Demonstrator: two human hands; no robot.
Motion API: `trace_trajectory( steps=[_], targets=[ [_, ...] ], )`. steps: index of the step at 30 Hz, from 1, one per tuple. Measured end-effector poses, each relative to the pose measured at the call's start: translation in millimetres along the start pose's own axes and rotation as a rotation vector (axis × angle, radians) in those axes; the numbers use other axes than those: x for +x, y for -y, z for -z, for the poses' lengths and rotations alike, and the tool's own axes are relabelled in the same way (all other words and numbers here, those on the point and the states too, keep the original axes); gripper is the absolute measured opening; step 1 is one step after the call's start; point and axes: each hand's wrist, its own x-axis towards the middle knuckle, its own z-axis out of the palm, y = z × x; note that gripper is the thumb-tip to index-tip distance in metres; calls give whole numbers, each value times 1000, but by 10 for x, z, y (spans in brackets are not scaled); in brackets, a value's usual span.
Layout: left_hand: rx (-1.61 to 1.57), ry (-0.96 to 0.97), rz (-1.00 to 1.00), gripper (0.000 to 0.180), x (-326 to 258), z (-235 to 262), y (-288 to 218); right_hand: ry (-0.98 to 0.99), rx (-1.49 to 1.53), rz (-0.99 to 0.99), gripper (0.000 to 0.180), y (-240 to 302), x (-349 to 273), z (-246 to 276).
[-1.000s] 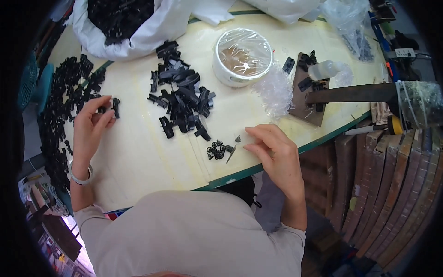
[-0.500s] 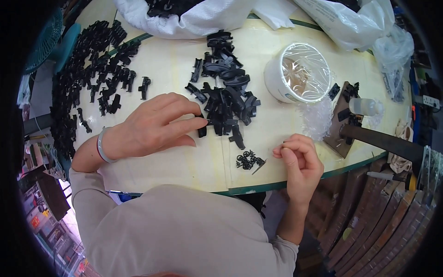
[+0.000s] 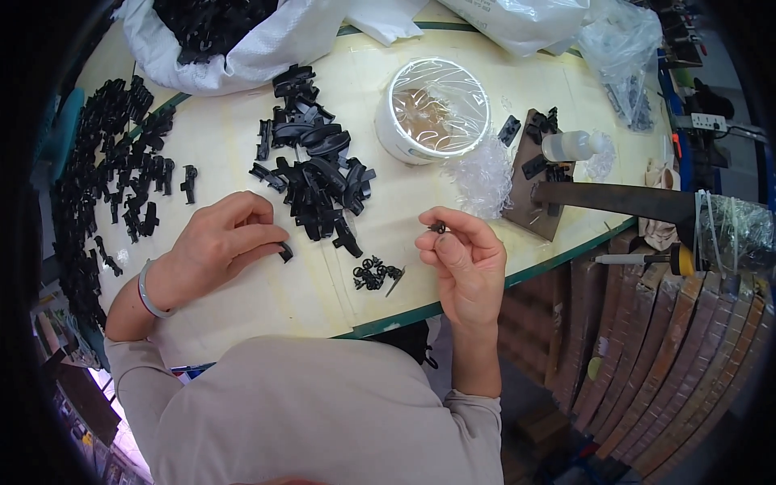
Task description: The person assembles small black plastic components by hand, joining parts together at a workbench.
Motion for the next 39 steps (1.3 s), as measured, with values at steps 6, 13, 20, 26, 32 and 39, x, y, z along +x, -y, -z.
trace_trajectory(
  steps=[6,13,20,26,32,39],
  targets=[
    [-5,-91,-131,19,3,-19,44,40,-36,-25,21,56,9,-38],
    [-155,-103,-29,16,-40,26,32,49,-206,57,18,1,9,-205],
    [-1163,115,455,14,109,44,-169,170,-496,109,15,-78,-53,-506],
    [-1117,67,409,11,90,-105,-123,222,-485,120,15,-212,-69,-599],
    [-690,-72,145,13,68,-62,-136,235,-511,92,16,-259,-84,-633],
    [-543,-177,-23,14,54,-107,-121,264,-513,98,16,-284,-100,-644]
  ],
)
